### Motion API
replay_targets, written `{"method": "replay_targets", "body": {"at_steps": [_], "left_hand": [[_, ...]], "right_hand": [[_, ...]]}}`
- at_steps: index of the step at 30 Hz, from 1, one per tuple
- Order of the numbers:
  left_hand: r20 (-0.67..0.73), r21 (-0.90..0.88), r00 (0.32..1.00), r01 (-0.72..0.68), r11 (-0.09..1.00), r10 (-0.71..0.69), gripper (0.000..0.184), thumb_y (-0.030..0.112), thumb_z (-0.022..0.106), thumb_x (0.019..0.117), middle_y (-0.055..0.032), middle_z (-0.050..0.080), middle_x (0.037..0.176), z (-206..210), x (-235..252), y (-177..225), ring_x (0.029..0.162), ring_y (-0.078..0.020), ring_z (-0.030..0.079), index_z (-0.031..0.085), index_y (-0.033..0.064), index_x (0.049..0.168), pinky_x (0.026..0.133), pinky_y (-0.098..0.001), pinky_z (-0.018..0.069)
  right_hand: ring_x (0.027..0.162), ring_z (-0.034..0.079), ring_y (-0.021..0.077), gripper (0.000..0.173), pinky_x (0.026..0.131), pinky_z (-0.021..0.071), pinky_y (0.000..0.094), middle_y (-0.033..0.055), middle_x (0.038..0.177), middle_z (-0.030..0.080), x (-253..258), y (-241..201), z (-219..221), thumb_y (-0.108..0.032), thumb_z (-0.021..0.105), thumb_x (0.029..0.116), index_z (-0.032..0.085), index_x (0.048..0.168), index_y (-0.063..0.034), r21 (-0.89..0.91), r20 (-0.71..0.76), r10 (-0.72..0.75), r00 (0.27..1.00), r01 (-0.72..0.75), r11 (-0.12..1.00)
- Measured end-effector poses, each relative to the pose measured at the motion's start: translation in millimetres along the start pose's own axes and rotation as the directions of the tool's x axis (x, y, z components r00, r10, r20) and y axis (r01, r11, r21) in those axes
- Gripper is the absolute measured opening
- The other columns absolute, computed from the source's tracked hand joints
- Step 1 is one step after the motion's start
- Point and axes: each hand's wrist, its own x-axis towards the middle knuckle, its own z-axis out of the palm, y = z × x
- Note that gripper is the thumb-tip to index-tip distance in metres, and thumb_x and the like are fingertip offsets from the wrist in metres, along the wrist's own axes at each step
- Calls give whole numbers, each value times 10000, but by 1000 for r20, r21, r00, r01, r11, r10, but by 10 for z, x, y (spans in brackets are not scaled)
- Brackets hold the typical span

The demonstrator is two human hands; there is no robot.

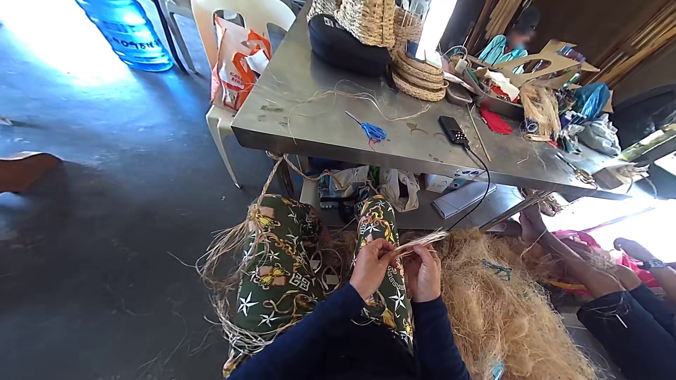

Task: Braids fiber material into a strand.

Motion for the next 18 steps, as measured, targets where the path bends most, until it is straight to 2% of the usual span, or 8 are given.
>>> {"method": "replay_targets", "body": {"at_steps": [4,5,8,11,14,16,18], "left_hand": [[15,29,1000,-6,1000,6,42,16,596,1002,9,627,759,8,9,-42,637,-20,576,610,-12,1030,634,-187,488],[14,23,1000,-4,1000,4,36,15,600,1000,9,627,753,8,14,-53,630,-20,575,610,-11,1023,627,-187,486],[-3,-9,999,33,999,-34,40,23,596,1006,13,618,748,-8,38,-61,602,-18,548,605,-8,1030,581,-181,452],[-10,12,999,35,999,-35,54,31,586,1014,6,599,747,-10,48,-70,594,-25,533,601,-14,1039,569,-183,441],[0,58,1000,18,998,-18,58,23,583,1013,-1,583,759,-39,41,-103,612,-29,529,602,-26,1036,596,-186,455],[-23,48,1000,23,999,-22,31,7,586,1002,9,577,739,-88,44,-157,597,-27,524,603,-14,1018,583,-184,451],[-54,8,998,45,999,-45,27,-3,589,996,16,581,725,-139,53,-162,573,-21,518,604,-7,1017,552,-175,436]], "right_hand": [[641,669,126,204,653,600,292,50,734,667,91,-83,-12,-18,373,1024,569,975,-44,47,19,111,994,-111,993],[634,675,125,201,642,605,293,51,735,675,106,-83,-16,-4,376,1027,571,985,-37,32,28,98,995,-99,995],[626,678,136,166,637,617,300,74,738,681,155,-62,-9,93,443,978,586,975,10,-50,24,-38,999,39,998],[621,676,122,166,629,616,289,63,744,683,177,-12,25,106,460,977,592,973,5,-73,-12,-107,994,106,992],[603,645,80,147,579,586,255,8,738,655,272,-68,-5,32,443,1017,577,1005,-27,-87,-47,-159,986,155,984],[580,623,75,132,587,582,263,-35,691,609,460,-265,-132,-62,404,1067,533,1043,-65,-77,-99,-188,977,181,980],[558,619,95,150,628,606,303,-55,644,583,665,-536,-300,-111,386,1087,521,1021,-98,-11,-200,-239,950,241,970]]}}
